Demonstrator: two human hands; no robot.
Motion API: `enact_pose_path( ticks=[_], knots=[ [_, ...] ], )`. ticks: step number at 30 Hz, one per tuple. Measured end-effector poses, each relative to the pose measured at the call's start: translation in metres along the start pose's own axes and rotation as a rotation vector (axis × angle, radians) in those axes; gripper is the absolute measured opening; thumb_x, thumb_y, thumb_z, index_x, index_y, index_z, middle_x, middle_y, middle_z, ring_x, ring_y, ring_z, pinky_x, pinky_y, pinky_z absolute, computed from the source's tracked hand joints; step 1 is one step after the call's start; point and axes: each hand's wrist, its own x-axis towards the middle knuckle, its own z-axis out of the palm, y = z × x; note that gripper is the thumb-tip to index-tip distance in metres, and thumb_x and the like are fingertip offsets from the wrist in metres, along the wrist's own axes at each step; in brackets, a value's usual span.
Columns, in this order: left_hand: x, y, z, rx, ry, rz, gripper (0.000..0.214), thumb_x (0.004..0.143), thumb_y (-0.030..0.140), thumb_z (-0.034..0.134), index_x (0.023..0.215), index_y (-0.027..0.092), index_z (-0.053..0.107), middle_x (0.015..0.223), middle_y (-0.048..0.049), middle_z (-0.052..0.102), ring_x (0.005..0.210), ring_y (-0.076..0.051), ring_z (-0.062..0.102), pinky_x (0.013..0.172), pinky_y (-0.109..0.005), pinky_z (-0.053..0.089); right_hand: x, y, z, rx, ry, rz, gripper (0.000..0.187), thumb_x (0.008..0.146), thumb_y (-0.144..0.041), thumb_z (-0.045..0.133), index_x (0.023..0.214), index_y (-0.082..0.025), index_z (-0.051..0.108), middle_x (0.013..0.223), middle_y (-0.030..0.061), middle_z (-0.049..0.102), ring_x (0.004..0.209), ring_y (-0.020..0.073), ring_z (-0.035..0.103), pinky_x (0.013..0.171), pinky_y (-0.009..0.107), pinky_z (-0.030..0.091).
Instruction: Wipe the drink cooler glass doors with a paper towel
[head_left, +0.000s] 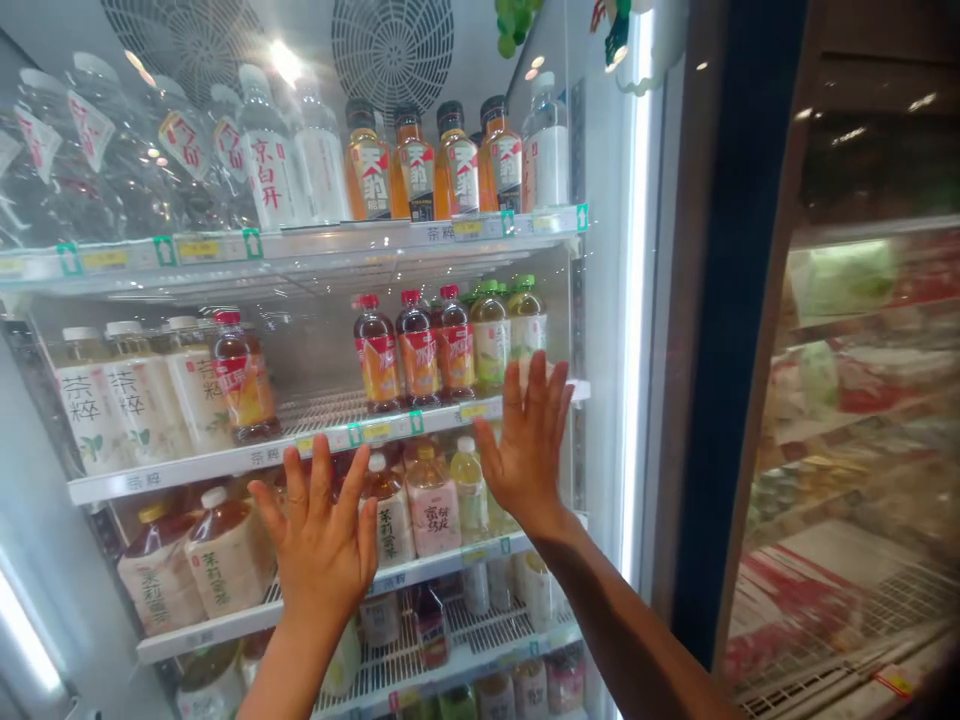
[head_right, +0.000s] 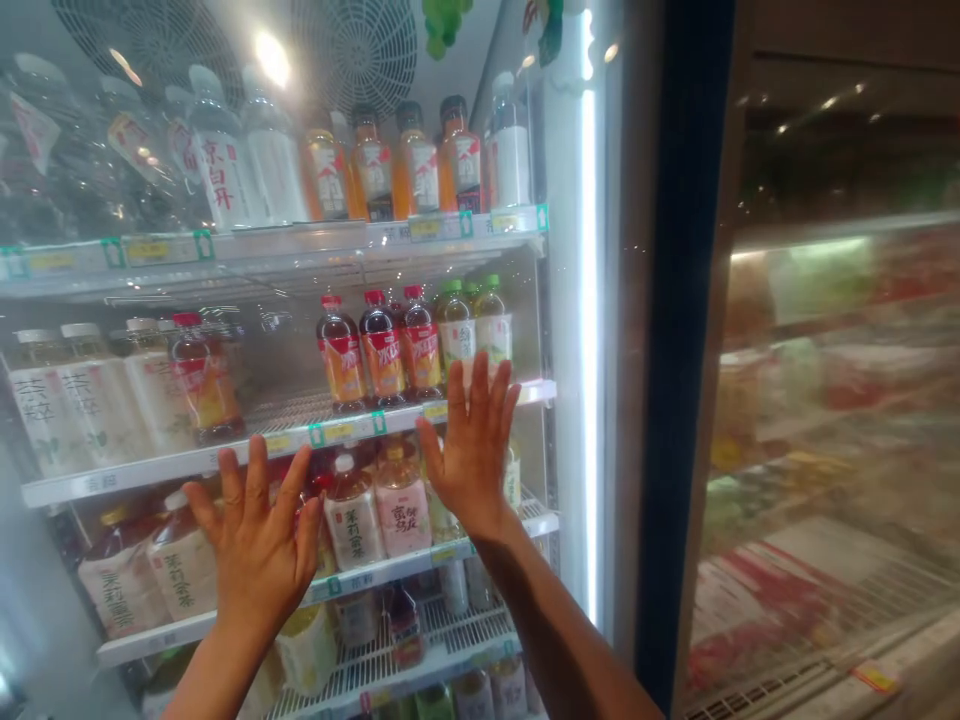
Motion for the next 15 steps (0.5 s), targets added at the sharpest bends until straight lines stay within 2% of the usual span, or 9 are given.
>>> enact_pose_path(
  ticks=[3,5,9,12,15],
  knots=[
    [0.002,-0.024,-0.011,0.003,0.015,-0.044,0.075,0.095,0.027,0.057,0.160,0.039,0.021,0.173,-0.0014,0.003,0.160,-0.028,-0.004,0.126,-0.064,-0.009,0.019,-0.045,0.008,0.023,-0.024,-0.084,0.079,0.106,-0.048,0.038,0.165,-0.025,-0.009,0.174,0.0097,0.001,0.159,0.0340,-0.010,0.123,0.073,0.016],
    [0.001,-0.043,-0.019,0.009,0.025,-0.077,0.075,0.096,0.027,0.057,0.160,0.039,0.020,0.173,-0.0024,0.003,0.160,-0.029,-0.004,0.126,-0.065,-0.008,0.020,-0.079,0.015,0.024,-0.066,-0.147,0.083,0.104,-0.050,0.043,0.165,-0.022,-0.006,0.174,0.0104,0.006,0.159,0.0329,-0.008,0.125,0.069,0.016],
    [-0.003,-0.081,-0.032,0.016,0.039,-0.106,0.075,0.096,0.028,0.056,0.160,0.039,0.019,0.173,-0.0033,0.002,0.160,-0.030,-0.005,0.125,-0.067,-0.009,0.006,-0.138,0.029,0.023,-0.154,-0.310,0.079,0.101,-0.056,0.047,0.164,-0.017,0.020,0.173,0.0079,0.015,0.160,0.0315,-0.008,0.129,0.062,0.011],
    [-0.003,-0.099,-0.033,0.012,0.035,-0.097,0.075,0.096,0.029,0.056,0.161,0.038,0.019,0.173,-0.0050,0.002,0.160,-0.031,-0.005,0.124,-0.068,-0.007,0.003,-0.164,0.036,0.040,-0.150,-0.469,0.072,0.102,-0.057,0.044,0.161,-0.016,0.031,0.172,0.0057,0.021,0.160,0.0306,-0.006,0.130,0.058,0.008],
    [-0.001,-0.105,-0.028,0.025,0.058,-0.091,0.076,0.096,0.030,0.057,0.161,0.037,0.018,0.173,-0.0070,0.004,0.160,-0.032,-0.003,0.124,-0.069,-0.006,0.019,-0.168,0.038,0.032,-0.132,-0.571,0.067,0.104,-0.054,0.042,0.160,-0.019,0.032,0.171,0.0024,0.025,0.160,0.0281,-0.001,0.131,0.056,0.007]
  ],
)
